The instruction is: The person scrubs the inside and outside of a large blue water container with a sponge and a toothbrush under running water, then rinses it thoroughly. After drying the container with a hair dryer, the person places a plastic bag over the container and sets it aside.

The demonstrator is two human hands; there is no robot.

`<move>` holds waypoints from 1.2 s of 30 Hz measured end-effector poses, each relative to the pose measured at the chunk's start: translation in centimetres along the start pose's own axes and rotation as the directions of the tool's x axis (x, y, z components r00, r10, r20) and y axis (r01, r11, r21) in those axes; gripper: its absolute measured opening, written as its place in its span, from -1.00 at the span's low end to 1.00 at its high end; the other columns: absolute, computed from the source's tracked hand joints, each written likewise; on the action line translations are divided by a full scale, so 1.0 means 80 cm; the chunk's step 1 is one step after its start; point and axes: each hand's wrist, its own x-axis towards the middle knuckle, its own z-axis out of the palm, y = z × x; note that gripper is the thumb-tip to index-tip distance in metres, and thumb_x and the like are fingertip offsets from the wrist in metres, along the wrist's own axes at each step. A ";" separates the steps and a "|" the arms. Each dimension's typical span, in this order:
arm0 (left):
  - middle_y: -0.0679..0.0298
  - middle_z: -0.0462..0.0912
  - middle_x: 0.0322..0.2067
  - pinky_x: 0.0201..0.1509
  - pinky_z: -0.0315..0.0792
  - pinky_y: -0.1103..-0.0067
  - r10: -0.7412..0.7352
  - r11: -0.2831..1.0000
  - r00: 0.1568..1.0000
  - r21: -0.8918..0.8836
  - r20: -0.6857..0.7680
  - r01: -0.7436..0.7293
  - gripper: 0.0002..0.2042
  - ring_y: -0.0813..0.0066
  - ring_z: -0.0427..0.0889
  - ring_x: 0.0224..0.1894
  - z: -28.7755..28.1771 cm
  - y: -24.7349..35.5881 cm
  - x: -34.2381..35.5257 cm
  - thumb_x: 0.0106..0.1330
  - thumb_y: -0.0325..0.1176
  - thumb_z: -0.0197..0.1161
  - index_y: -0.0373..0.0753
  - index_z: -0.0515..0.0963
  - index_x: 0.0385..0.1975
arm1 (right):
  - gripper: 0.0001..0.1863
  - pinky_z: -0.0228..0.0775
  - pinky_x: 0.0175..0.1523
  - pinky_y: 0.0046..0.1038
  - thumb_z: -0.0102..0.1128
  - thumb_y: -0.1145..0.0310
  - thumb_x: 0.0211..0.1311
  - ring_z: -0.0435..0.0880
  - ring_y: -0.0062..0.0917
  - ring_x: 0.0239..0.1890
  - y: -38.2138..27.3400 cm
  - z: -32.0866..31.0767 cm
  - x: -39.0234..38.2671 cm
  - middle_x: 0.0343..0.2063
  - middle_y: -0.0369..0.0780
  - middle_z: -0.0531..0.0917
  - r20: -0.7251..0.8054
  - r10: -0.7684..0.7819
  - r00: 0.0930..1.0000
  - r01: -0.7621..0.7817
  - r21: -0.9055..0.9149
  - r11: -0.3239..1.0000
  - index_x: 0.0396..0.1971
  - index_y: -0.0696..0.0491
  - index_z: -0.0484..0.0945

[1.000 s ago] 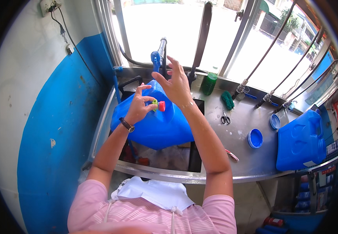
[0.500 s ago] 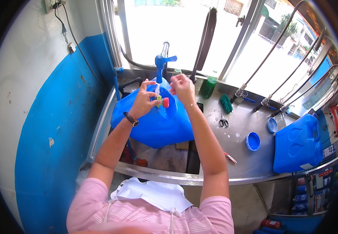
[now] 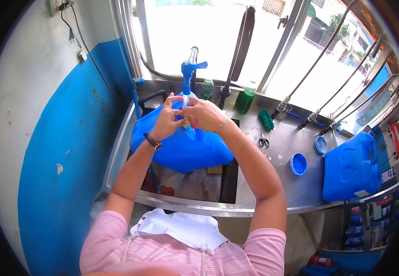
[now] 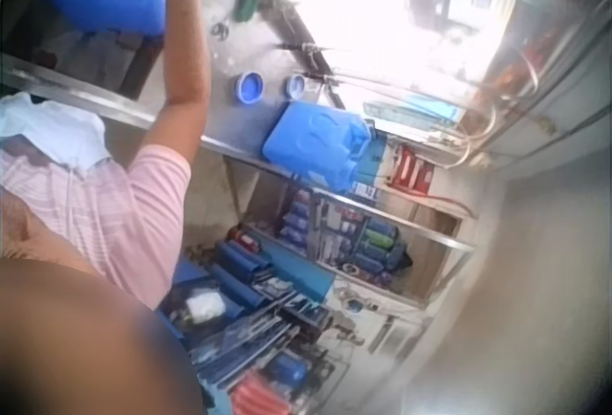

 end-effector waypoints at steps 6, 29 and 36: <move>0.15 0.34 0.24 0.45 -0.02 0.09 -0.045 0.998 0.999 -0.033 0.014 0.045 -0.74 -0.02 -0.01 0.46 0.006 -0.005 -0.007 -0.08 -0.31 0.56 -0.15 0.76 -0.34 | -0.77 0.36 0.02 -0.24 0.20 0.27 0.21 0.50 -0.32 0.02 0.003 -0.020 0.021 -0.18 -0.18 0.50 0.240 0.019 0.971 0.035 -0.222 0.975 -0.16 -0.32 0.71; 0.17 0.39 0.17 0.46 0.04 0.19 0.001 0.998 0.996 0.070 -0.093 0.006 -0.76 0.01 0.02 0.45 0.000 0.007 -0.003 -0.07 -0.32 0.56 -0.20 0.75 -0.38 | -0.45 0.42 0.10 -0.15 0.13 0.41 0.25 0.60 -0.01 -0.08 -0.013 0.020 -0.024 -0.17 0.13 0.57 -0.338 0.481 0.809 -0.414 0.254 0.874 0.23 0.23 0.27; 0.20 0.37 0.19 0.47 0.03 0.20 -0.032 0.999 0.995 0.040 -0.092 0.035 -0.78 0.03 -0.02 0.47 0.004 0.012 -0.007 -0.08 -0.39 0.56 -0.25 0.74 -0.40 | -0.74 0.46 0.08 -0.23 0.26 0.37 0.06 0.62 -0.16 -0.06 0.071 0.034 -0.159 -0.19 -0.03 0.64 0.069 0.709 0.702 -0.694 -0.159 0.702 -0.20 0.00 0.68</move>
